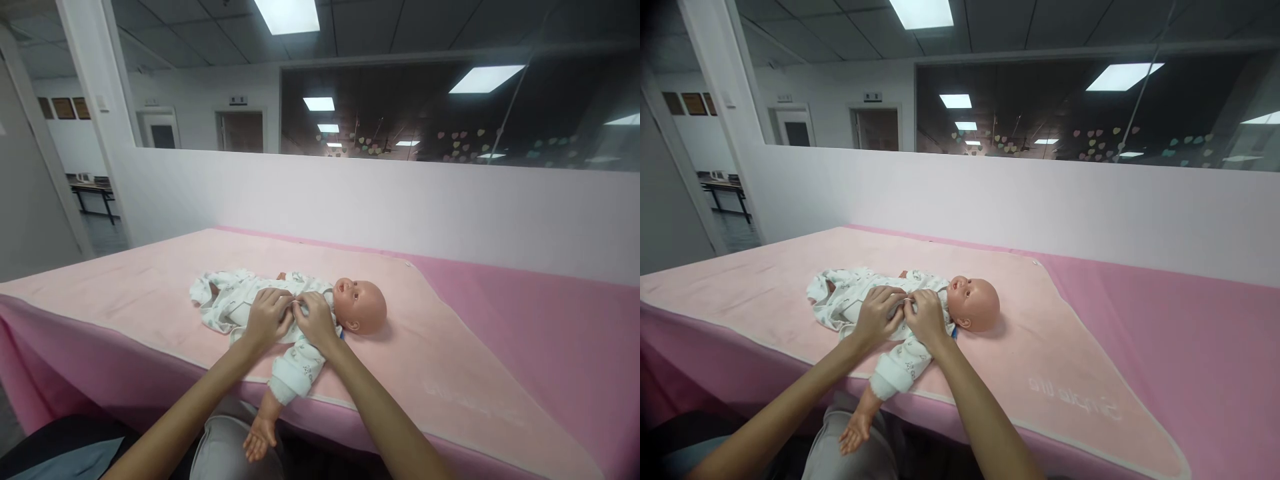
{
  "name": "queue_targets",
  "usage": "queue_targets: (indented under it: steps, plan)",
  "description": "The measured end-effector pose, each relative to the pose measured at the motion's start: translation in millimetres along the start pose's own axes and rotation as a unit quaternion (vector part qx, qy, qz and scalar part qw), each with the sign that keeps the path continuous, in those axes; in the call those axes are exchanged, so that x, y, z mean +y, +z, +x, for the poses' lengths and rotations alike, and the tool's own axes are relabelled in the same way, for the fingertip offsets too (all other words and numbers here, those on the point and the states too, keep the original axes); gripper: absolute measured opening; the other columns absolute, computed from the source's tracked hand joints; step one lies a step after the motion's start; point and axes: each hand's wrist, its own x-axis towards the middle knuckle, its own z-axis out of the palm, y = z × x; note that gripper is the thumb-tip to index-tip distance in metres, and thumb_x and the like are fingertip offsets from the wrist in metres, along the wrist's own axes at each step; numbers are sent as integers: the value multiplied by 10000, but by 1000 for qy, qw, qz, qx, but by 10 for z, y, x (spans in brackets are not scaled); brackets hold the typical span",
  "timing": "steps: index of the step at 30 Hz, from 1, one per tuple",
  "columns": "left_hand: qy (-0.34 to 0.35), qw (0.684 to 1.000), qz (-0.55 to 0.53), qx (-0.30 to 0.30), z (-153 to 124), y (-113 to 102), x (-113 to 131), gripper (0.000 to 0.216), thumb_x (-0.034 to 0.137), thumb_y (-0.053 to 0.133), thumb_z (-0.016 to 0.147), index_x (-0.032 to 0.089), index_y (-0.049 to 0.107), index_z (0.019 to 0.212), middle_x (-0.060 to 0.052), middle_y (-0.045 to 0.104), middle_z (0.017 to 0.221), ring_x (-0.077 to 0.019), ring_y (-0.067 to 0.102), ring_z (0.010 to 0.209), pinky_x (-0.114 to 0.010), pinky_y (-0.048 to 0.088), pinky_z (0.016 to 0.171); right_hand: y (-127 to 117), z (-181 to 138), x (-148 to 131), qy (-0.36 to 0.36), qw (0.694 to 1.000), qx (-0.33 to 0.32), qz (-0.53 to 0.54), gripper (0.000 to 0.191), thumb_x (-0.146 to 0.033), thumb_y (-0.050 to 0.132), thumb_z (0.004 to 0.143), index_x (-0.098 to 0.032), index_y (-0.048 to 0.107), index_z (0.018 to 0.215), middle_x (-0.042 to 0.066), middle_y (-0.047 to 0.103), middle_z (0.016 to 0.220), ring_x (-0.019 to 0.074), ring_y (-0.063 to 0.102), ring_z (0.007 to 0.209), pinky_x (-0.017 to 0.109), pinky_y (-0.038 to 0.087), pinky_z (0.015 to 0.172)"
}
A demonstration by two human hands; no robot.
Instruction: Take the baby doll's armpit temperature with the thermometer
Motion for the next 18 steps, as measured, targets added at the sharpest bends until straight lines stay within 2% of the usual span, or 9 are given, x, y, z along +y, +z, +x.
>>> queue_targets:
  steps: [18]
  plan:
    - [-45,999,-19,18,-26,88,10,112,156,460,757,192,533,833,-46,598,849,-210,519,824,-349,386,762,-7,-3,11,-4,1000,3,22,85,-163,473,788,-191,544,751,26,612,764,162,540,765,275,393,731]
